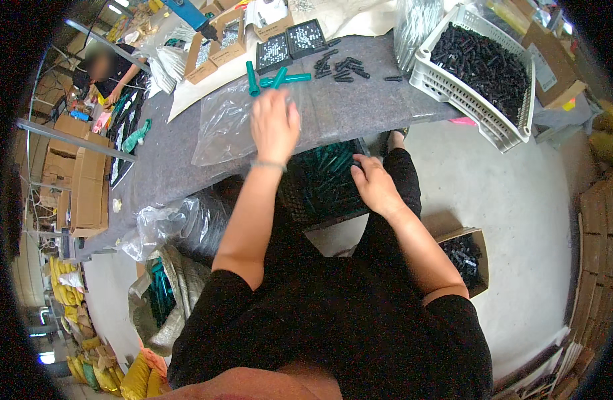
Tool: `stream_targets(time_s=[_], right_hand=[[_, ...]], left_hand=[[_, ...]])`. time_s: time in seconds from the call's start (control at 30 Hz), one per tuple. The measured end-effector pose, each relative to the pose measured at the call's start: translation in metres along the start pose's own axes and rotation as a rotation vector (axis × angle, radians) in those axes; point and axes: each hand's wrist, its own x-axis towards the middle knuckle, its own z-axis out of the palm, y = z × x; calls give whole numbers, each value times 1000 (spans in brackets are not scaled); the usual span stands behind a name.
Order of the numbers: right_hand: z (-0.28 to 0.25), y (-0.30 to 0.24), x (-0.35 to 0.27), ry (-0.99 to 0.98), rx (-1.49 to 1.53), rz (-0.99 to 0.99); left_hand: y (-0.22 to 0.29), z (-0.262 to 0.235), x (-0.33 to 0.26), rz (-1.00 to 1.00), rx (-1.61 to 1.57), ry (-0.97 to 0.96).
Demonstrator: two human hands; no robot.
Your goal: Assembling small black plastic components onto larger green plastic handles in a workshop.
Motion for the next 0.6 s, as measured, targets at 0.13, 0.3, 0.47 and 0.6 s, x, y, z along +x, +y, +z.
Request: stream_targets(time_s=[0.13,0.3,0.47,0.6], right_hand=[[-6,-38,3,-210,189,9],[-21,-52,8,-109,624,167],[-38,-68,26,-115,718,67],[-35,-75,35,-182,719,39]], left_hand=[[-43,33,39,-185,139,-136],[-29,28,17,-196,-344,-239],[14,-31,-25,-258,-742,-441],[24,-47,-39,-83,-686,-501]])
